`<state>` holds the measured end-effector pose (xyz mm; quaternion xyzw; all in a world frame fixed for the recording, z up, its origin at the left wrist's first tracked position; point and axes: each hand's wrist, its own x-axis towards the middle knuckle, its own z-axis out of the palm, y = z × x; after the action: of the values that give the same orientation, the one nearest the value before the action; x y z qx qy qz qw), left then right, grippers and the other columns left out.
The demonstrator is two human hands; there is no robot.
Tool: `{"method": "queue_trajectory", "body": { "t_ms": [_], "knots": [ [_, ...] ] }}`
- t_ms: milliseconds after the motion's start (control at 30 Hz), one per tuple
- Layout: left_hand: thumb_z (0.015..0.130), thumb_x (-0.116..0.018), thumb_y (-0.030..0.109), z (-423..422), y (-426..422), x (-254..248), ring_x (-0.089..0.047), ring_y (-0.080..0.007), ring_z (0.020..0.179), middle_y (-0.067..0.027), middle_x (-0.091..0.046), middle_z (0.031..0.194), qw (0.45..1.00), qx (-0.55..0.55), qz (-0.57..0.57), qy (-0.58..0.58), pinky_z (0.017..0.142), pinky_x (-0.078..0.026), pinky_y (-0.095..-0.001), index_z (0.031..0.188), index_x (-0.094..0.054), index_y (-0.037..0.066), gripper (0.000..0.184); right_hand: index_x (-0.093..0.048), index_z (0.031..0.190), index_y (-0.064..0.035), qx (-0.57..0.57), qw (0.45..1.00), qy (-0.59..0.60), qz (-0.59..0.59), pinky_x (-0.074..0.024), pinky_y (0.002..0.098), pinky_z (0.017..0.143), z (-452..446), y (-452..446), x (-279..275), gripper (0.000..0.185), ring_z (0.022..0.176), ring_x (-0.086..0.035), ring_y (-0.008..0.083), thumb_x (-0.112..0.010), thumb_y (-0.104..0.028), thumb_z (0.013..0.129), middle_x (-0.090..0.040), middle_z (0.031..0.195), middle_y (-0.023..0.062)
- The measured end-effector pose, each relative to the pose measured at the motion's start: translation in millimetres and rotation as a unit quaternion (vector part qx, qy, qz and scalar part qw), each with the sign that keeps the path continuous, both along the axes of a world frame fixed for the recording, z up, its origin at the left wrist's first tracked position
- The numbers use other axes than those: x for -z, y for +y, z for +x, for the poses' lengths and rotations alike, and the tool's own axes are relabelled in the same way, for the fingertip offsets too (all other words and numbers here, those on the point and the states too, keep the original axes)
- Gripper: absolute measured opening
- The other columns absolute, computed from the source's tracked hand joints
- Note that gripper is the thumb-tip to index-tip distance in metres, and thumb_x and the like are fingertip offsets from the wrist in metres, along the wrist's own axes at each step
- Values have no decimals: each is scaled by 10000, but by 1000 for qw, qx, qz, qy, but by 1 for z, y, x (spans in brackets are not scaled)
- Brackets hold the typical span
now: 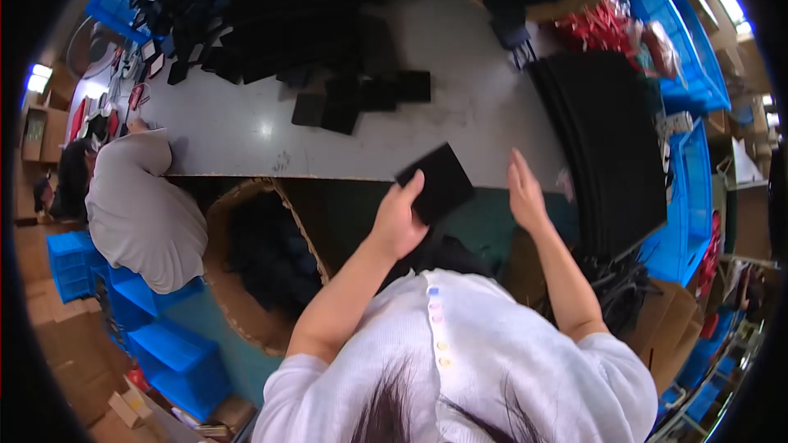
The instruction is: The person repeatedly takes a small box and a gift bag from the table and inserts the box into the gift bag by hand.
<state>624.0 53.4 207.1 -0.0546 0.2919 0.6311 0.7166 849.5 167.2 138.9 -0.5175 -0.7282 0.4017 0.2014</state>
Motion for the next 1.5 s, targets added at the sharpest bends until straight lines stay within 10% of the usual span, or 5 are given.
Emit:
{"method": "queue_trajectory", "body": {
  "t_ms": [167, 333, 833, 1133, 1500],
  "knots": [
    [977, -494, 217, 31, 25, 4, -531, -216, 1158, -90, -542, 1261, 999, 12, 36, 26, 998, -420, -371, 1252, -490, 61, 316, -404, 1359, 39, -146, 875, 161, 432, -217, 503, 1111, -53, -22, -121, 725, 1344, -332, 381, -560, -445, 842, -406, 1405, 216],
    [957, -528, 187, 19, 0, 19, -523, -202, 1167, -57, -539, 1271, 999, -25, 21, 28, 1009, -415, -373, 1295, -484, 77, 358, -416, 1364, -38, 70, 915, 329, -222, -391, 426, 1010, -52, 11, 62, 584, 1181, -521, 368, -554, -376, 908, -506, 1302, 209],
    [870, -617, 289, -350, 70, 204, -431, -264, 1209, -22, -443, 1329, 948, -132, -204, 205, 994, -324, -476, 1395, -357, 170, 598, -579, 1144, -35, 52, 997, -5, 64, -502, 375, 809, -183, 143, 83, 378, 905, -645, 290, -662, -165, 798, -673, 949, 141],
    [876, -593, 161, -365, 85, 203, -452, -203, 1191, -66, -408, 1408, 904, -10, -199, 377, 862, -430, -359, 1436, -291, 117, 637, -265, 1418, -138, 156, 906, -348, 183, -385, 441, 1020, -127, 331, 80, 977, 1235, -411, 391, -797, -292, 613, -412, 1338, 208],
    [866, -595, 62, -368, 69, 125, -601, -162, 919, -76, -635, 1036, 745, -33, -160, 647, 774, -485, -270, 1163, -576, 0, 304, -276, 1439, -47, 204, 884, -398, -135, -351, 496, 1043, -195, 423, 62, 1062, 1290, -370, 403, -771, -508, 621, -371, 1413, 211]
  ]
}}
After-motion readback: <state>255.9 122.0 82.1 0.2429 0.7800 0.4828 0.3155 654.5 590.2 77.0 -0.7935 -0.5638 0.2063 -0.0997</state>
